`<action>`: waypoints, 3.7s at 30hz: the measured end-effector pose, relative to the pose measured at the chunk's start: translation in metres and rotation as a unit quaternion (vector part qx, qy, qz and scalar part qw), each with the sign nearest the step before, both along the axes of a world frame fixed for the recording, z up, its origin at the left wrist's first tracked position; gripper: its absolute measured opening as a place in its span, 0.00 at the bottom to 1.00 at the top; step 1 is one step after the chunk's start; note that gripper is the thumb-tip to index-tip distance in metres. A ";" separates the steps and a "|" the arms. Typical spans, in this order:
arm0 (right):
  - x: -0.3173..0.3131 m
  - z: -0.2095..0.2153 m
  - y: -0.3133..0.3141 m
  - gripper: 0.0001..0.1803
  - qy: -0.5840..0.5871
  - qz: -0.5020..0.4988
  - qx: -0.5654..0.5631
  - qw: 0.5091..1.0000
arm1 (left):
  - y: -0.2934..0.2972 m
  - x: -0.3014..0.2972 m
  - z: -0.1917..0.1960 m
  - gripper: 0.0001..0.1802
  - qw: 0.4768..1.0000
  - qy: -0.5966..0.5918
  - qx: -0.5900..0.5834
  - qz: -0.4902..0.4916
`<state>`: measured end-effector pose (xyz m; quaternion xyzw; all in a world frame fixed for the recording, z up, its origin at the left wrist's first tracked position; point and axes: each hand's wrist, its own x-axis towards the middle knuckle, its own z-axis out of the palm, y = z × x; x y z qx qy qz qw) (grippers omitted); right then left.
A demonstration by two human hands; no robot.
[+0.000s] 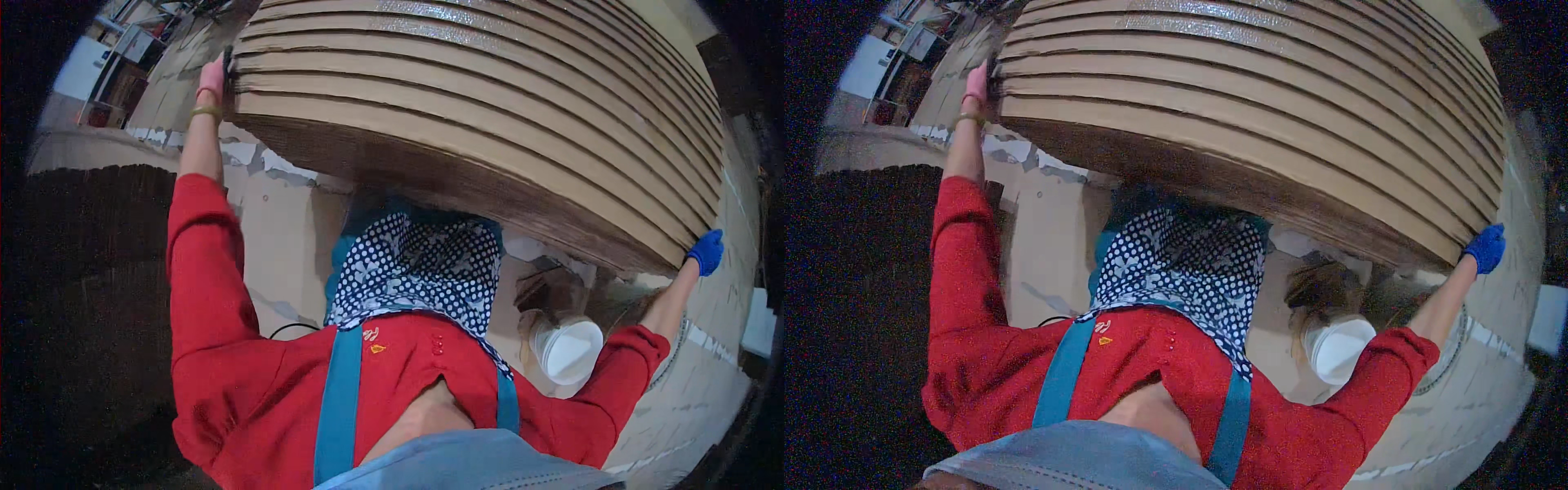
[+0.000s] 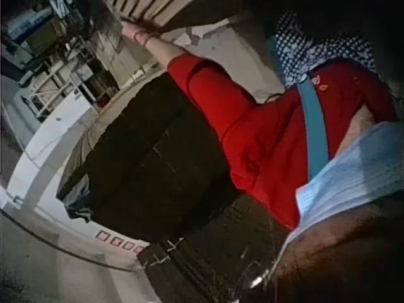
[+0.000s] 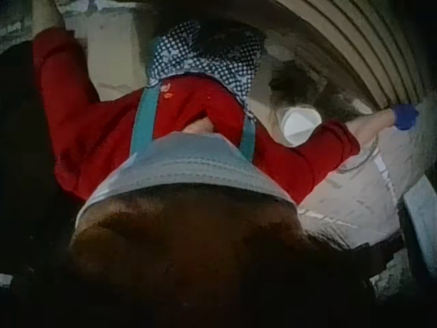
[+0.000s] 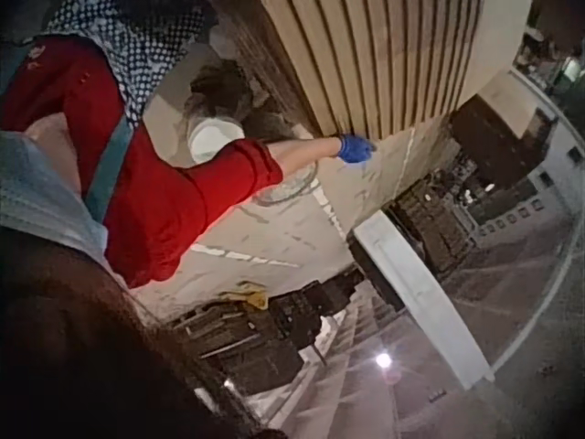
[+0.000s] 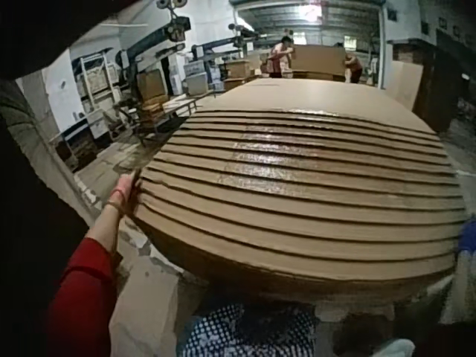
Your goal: Applying glue or varnish to the edges of a stack of curved wooden planks using a brush.
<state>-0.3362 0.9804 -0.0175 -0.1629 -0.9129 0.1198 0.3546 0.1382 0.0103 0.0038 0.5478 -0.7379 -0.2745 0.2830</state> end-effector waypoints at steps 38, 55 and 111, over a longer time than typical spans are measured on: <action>0.077 -0.041 -0.010 0.43 0.064 0.020 -0.230 0.971 | -0.074 0.055 0.026 0.22 0.954 0.001 -0.206 -0.216; 0.080 -0.021 -0.063 0.21 0.176 0.122 -0.528 0.821 | -0.051 0.067 -0.040 0.17 0.936 -0.212 -0.280 -0.029; 0.048 -0.037 -0.013 0.20 0.022 0.281 0.147 0.948 | 0.042 0.013 -0.019 0.17 0.850 -0.480 -0.215 -0.017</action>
